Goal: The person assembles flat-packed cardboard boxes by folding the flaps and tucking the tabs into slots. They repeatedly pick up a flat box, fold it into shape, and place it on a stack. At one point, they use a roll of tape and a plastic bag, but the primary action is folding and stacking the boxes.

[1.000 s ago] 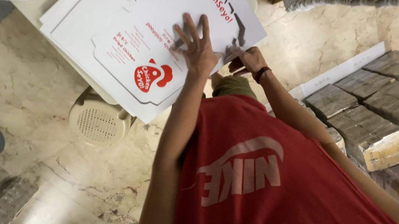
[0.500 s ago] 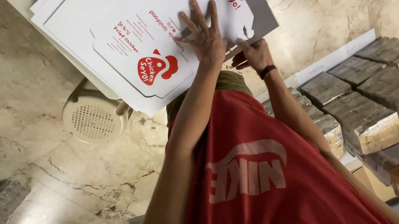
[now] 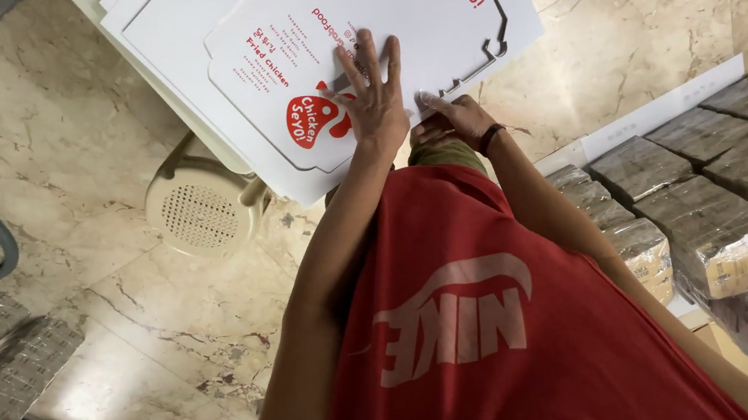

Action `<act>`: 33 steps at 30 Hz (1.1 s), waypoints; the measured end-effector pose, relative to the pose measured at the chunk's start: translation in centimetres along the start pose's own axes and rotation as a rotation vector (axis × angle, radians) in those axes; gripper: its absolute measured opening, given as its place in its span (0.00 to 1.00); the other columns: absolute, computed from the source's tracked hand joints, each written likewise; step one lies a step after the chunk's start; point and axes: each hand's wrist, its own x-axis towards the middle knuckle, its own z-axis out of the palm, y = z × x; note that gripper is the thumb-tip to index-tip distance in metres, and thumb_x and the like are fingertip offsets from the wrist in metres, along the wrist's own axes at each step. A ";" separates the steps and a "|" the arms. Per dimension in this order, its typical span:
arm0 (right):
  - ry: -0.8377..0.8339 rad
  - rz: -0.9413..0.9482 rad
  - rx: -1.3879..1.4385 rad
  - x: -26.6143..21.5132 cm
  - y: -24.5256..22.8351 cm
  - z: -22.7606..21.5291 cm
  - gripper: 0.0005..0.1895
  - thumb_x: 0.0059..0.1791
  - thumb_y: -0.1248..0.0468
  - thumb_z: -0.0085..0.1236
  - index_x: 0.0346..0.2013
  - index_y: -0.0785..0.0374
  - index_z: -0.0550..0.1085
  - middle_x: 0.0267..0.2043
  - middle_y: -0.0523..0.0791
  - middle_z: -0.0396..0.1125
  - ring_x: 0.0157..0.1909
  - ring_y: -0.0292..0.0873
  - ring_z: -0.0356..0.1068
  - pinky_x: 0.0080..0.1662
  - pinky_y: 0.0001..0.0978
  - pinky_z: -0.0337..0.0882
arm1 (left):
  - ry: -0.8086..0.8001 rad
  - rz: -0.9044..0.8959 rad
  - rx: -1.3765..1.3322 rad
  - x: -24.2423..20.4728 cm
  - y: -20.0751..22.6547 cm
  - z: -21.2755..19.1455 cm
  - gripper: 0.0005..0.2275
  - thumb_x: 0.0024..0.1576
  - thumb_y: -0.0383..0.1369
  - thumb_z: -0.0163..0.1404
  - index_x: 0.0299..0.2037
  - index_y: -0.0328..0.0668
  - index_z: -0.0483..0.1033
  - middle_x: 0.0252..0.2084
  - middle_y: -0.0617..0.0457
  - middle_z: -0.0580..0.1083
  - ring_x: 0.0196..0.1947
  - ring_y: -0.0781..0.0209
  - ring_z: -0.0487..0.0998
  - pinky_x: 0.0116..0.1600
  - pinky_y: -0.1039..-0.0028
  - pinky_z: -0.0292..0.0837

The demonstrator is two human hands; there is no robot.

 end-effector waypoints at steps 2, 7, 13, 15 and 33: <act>0.038 -0.008 -0.022 0.2 0.2 0.5 0.34 0.47 0.43 0.58 0.41 0.77 0.77 0.38 0.55 0.77 0.39 0.49 0.79 0.44 0.37 0.82 | -0.057 0.004 -0.017 0.3 -0.1 0.1 0.54 0.55 0.46 0.63 0.78 0.57 0.24 0.75 0.41 0.17 0.74 0.19 0.23 0.61 0.15 0.52; 0.342 -0.609 -0.450 4.1 5.3 0.3 0.19 0.52 0.48 0.60 0.29 0.61 0.80 0.27 0.45 0.75 0.29 0.41 0.72 0.36 0.35 0.72 | -0.075 -0.013 -0.014 0.4 0.5 -0.3 0.47 0.59 0.30 0.55 0.79 0.59 0.27 0.76 0.41 0.20 0.73 0.18 0.23 0.59 0.12 0.50; 0.416 -0.572 -0.276 5.2 6.3 0.5 0.33 0.54 0.50 0.62 0.09 0.52 0.58 0.12 0.35 0.54 0.18 0.31 0.50 0.25 0.32 0.53 | -0.103 -0.005 0.038 1.0 0.0 -0.5 0.48 0.60 0.32 0.56 0.78 0.60 0.24 0.76 0.41 0.20 0.73 0.18 0.23 0.59 0.12 0.52; 0.400 -0.357 -0.163 5.6 6.6 0.2 0.35 0.52 0.44 0.62 0.08 0.48 0.55 0.11 0.33 0.46 0.16 0.32 0.42 0.27 0.31 0.49 | -0.142 0.015 0.012 0.9 0.0 -0.9 0.50 0.60 0.33 0.56 0.78 0.59 0.20 0.75 0.40 0.16 0.72 0.18 0.20 0.60 0.12 0.49; 0.300 -0.233 -0.127 3.8 5.4 2.9 0.37 0.51 0.39 0.57 0.09 0.50 0.48 0.11 0.36 0.40 0.18 0.36 0.37 0.30 0.32 0.46 | -0.053 0.005 0.023 1.0 -0.5 -0.8 0.47 0.57 0.29 0.55 0.79 0.65 0.29 0.76 0.43 0.21 0.76 0.23 0.33 0.54 0.35 0.76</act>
